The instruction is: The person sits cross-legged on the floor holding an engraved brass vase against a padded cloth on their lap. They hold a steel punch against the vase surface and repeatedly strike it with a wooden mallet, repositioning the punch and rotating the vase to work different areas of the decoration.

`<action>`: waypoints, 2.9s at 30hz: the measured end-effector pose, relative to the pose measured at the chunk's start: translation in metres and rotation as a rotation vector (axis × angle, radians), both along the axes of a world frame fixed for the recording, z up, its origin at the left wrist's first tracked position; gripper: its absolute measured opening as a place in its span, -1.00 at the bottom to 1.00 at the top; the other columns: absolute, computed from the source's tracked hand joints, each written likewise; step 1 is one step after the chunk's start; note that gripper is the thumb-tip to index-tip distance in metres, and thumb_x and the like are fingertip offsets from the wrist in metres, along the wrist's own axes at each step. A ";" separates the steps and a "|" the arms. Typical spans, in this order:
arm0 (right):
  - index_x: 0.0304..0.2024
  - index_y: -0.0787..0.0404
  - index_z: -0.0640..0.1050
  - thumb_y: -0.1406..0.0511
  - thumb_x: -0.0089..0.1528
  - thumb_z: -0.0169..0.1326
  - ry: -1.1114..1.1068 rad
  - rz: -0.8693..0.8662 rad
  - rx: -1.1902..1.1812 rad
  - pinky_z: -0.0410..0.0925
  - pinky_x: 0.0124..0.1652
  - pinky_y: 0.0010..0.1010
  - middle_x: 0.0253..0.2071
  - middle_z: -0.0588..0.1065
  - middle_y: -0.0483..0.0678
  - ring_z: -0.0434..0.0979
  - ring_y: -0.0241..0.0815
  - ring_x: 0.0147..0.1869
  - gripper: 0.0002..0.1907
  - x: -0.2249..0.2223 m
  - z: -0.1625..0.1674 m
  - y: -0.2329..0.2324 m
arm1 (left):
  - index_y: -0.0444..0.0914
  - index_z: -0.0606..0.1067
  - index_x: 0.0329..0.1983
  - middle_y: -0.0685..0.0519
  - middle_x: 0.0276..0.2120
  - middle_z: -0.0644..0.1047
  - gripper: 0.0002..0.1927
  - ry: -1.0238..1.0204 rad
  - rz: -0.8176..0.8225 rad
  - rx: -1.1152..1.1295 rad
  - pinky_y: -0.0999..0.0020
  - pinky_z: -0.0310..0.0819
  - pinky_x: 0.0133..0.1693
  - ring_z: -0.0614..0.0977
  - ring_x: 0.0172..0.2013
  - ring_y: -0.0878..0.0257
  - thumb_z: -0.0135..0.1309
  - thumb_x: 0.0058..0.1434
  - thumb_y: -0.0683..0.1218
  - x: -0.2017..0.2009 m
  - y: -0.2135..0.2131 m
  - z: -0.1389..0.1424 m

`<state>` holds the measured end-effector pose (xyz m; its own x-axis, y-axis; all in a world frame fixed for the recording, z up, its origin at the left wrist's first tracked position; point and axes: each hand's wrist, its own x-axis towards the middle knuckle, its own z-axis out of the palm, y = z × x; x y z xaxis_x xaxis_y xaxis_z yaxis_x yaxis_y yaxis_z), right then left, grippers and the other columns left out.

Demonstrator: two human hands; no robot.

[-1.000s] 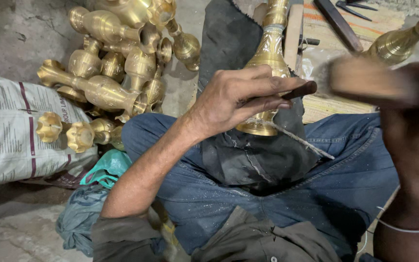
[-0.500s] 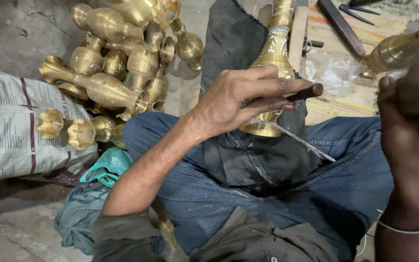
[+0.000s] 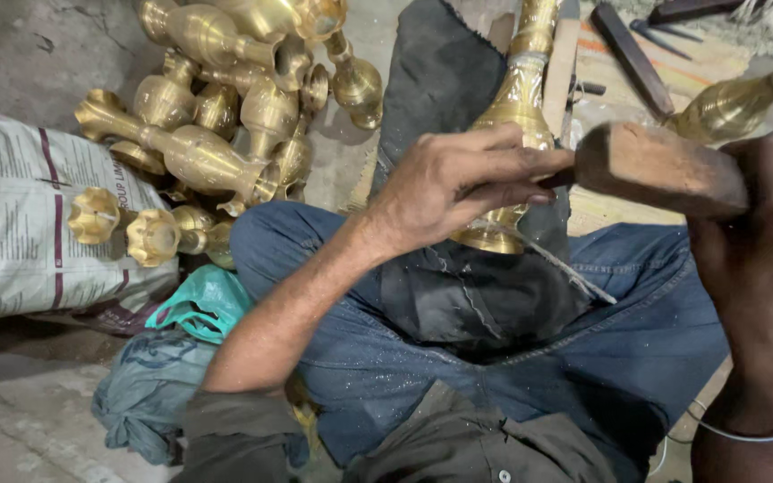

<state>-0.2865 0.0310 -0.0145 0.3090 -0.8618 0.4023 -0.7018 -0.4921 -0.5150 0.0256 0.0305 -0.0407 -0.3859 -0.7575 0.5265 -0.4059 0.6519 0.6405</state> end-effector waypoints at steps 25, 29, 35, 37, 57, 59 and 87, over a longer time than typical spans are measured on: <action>-0.13 0.31 0.58 0.28 0.28 0.27 0.446 0.146 0.015 0.49 -0.11 -0.26 -0.22 0.57 0.10 0.64 -0.05 -0.10 -0.77 0.007 0.040 -0.089 | -0.16 0.52 0.25 0.11 -0.11 0.62 -0.61 0.382 0.190 0.031 0.49 0.69 -0.17 0.72 -0.20 0.38 0.27 0.38 -0.17 -0.008 0.031 -0.021; 0.03 0.35 0.48 0.31 0.44 0.17 0.196 0.243 0.047 0.46 -0.03 -0.33 -0.09 0.53 0.11 0.61 -0.10 0.04 -0.76 0.014 0.037 -0.081 | -0.24 0.54 0.22 0.08 -0.15 0.60 -0.63 0.381 0.186 0.061 0.46 0.63 -0.20 0.69 -0.23 0.37 0.28 0.36 -0.20 -0.007 0.033 -0.020; -0.01 0.28 0.58 0.33 0.33 0.21 0.541 0.069 0.025 0.44 -0.11 -0.33 -0.13 0.56 0.11 0.61 -0.08 -0.09 -0.79 0.032 0.052 -0.072 | -0.25 0.52 0.23 0.06 -0.10 0.60 -0.64 0.452 0.126 0.053 0.45 0.63 -0.16 0.69 -0.17 0.35 0.25 0.40 -0.22 -0.007 0.034 -0.017; 0.04 0.24 0.55 0.32 0.34 0.15 0.201 0.064 0.203 0.42 -0.05 -0.37 -0.06 0.54 0.04 0.57 -0.17 -0.02 -0.76 0.041 0.053 -0.069 | -0.26 0.53 0.23 0.06 -0.13 0.60 -0.62 0.428 0.152 0.081 0.46 0.60 -0.20 0.67 -0.22 0.36 0.26 0.36 -0.22 -0.007 0.033 -0.015; -0.09 0.26 0.55 0.36 0.27 0.31 0.790 0.068 -0.095 0.45 -0.11 -0.29 -0.21 0.53 0.08 0.56 -0.08 -0.12 -0.78 0.054 0.086 -0.045 | -0.23 0.56 0.20 0.09 -0.23 0.56 -0.62 0.423 0.127 0.100 0.46 0.52 -0.29 0.59 -0.32 0.39 0.28 0.33 -0.22 -0.004 0.030 -0.019; -0.09 0.26 0.55 0.36 0.28 0.31 0.789 0.064 -0.100 0.44 -0.12 -0.29 -0.23 0.53 0.08 0.56 -0.08 -0.13 -0.79 0.053 0.086 -0.044 | -0.19 0.55 0.22 0.10 -0.17 0.58 -0.66 0.467 0.068 0.080 0.45 0.61 -0.20 0.65 -0.21 0.37 0.25 0.39 -0.22 -0.004 0.029 -0.021; -0.06 0.33 0.50 0.39 0.21 0.28 0.455 0.151 -0.077 0.41 -0.23 -0.18 -0.27 0.50 0.11 0.55 -0.01 -0.24 -0.70 0.066 0.096 -0.028 | -0.28 0.59 0.14 -0.02 -0.21 0.57 -0.63 0.366 0.106 0.326 0.39 0.51 -0.20 0.60 -0.25 0.23 0.27 0.26 -0.29 0.010 0.028 -0.010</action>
<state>-0.2204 0.0031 0.0810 0.5878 -0.7668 0.2579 -0.7650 -0.6305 -0.1309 0.0352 0.0589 -0.0508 -0.1320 -0.9302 0.3424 -0.1698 0.3616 0.9168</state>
